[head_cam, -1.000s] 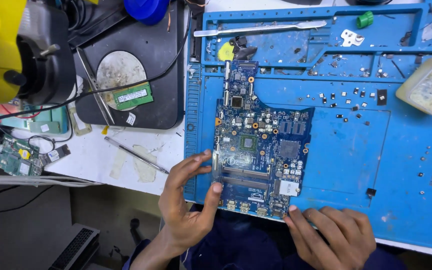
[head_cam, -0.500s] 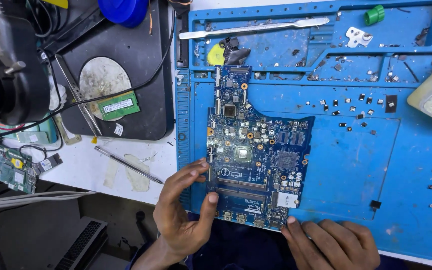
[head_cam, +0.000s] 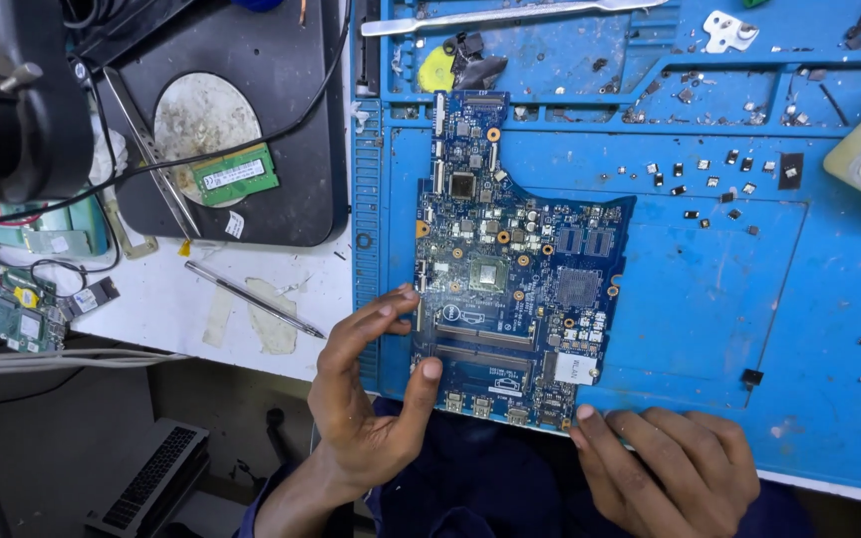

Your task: Desoldering a component from a laptop motherboard using a heat gun and tweezers, followed by inspection and manipulation with a screwdriver.

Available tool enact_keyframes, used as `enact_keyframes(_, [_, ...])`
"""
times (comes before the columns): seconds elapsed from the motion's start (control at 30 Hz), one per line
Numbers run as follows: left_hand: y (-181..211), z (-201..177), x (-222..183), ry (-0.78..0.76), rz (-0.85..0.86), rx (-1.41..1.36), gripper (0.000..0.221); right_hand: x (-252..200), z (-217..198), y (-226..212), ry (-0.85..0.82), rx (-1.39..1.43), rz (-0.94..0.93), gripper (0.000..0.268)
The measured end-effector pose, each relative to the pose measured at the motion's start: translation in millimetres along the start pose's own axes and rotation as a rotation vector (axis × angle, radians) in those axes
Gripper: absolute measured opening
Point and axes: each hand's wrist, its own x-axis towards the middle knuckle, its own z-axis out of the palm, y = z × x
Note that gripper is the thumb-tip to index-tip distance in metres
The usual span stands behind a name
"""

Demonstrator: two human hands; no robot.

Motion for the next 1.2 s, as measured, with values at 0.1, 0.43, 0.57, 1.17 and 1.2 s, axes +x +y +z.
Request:
enact_keyframes(0.1, [6.0,-1.1,-1.0,-0.009,0.042,0.037,0.047,10.9,-3.1,-4.2,0.053,0.063,0.033,0.009])
enact_keyframes(0.43, [24.9,-6.1,-18.6,-0.001,0.23,0.076,0.047,6.7,-25.8,-6.7,0.199,0.3,0.021,0.018])
enact_keyframes(0.57, [29.8,-10.9,-23.7,0.012,0.296,0.074,0.047,-1.8,-44.1,-6.3,0.299,0.25,0.031,0.017])
enact_keyframes(1.17, [42.3,-15.1,-33.1,0.062,0.327,0.074,0.046,-0.5,-123.9,1.2,0.492,-0.032,0.199,0.006])
enact_keyframes(1.2, [41.3,-14.5,-34.5,0.069,0.327,0.085,0.046,0.2,-134.0,1.9,0.514,-0.062,0.194,0.007])
